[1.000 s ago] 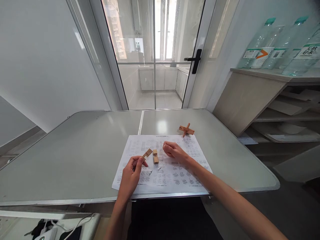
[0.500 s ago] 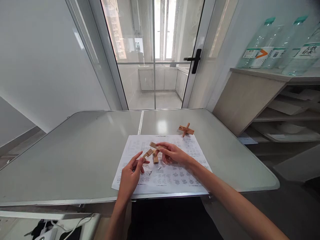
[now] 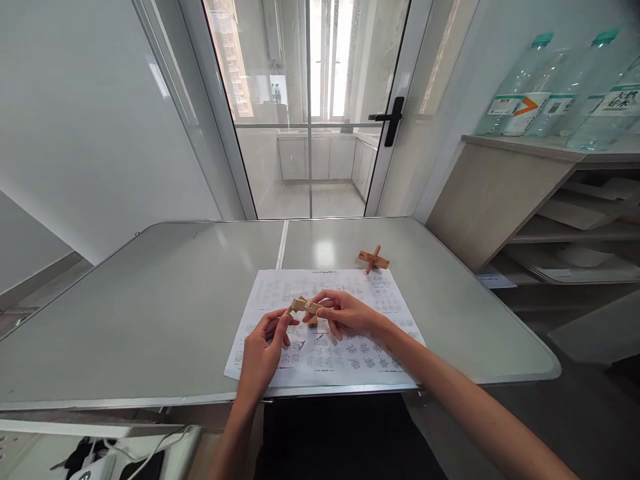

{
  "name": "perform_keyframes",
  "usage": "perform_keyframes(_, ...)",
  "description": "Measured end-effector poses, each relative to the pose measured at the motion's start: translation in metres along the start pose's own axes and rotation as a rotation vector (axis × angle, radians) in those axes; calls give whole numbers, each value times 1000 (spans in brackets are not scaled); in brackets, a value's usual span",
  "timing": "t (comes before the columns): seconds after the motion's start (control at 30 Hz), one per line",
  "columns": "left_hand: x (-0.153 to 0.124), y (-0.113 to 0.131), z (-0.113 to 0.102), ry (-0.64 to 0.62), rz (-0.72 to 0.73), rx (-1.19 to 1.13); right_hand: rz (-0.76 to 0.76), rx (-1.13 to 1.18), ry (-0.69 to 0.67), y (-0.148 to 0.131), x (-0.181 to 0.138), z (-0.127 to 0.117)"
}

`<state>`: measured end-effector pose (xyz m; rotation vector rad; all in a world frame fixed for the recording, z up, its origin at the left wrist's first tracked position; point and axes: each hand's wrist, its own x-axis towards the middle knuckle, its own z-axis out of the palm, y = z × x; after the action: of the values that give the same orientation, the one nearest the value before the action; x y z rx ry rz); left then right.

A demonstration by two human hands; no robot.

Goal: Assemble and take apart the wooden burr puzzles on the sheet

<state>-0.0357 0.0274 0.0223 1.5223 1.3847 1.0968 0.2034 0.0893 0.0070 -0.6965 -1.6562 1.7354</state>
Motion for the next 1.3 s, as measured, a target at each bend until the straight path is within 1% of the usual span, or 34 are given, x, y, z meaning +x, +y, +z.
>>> perform_keyframes(0.1, -2, 4, 1, -61, 2, -4, -4, -27, 25, 1, 0, 0)
perform_keyframes(0.27, -4, 6, 1, -163, -16, 27, 8, -50, 20, 1, 0, 0)
perform_keyframes(0.4, -4, 9, 0, -232, 3, 54, 15, -80, 28, 0, 1, 2)
perform_keyframes(0.57, -5, 11, 0, -216, 22, 70, 8, -103, 20, 1, 1, 4)
perform_keyframes(0.7, -4, 7, 0, -225, 39, 56, 24, -106, 52, 3, 1, 6)
perform_keyframes(0.83, -3, 3, 1, -233, 42, 47, 3, -110, 72, 4, 1, 7)
perform_keyframes(0.93, -4, 5, 1, -235, 47, 49, -15, -106, 68, 4, 1, 7)
perform_keyframes(1.1, -5, 12, 0, -225, 82, 96, -10, -87, 31, 2, 0, 6)
perform_keyframes(1.3, -5, 10, -1, -233, 113, 111, 8, -74, -31, 0, -1, 5)
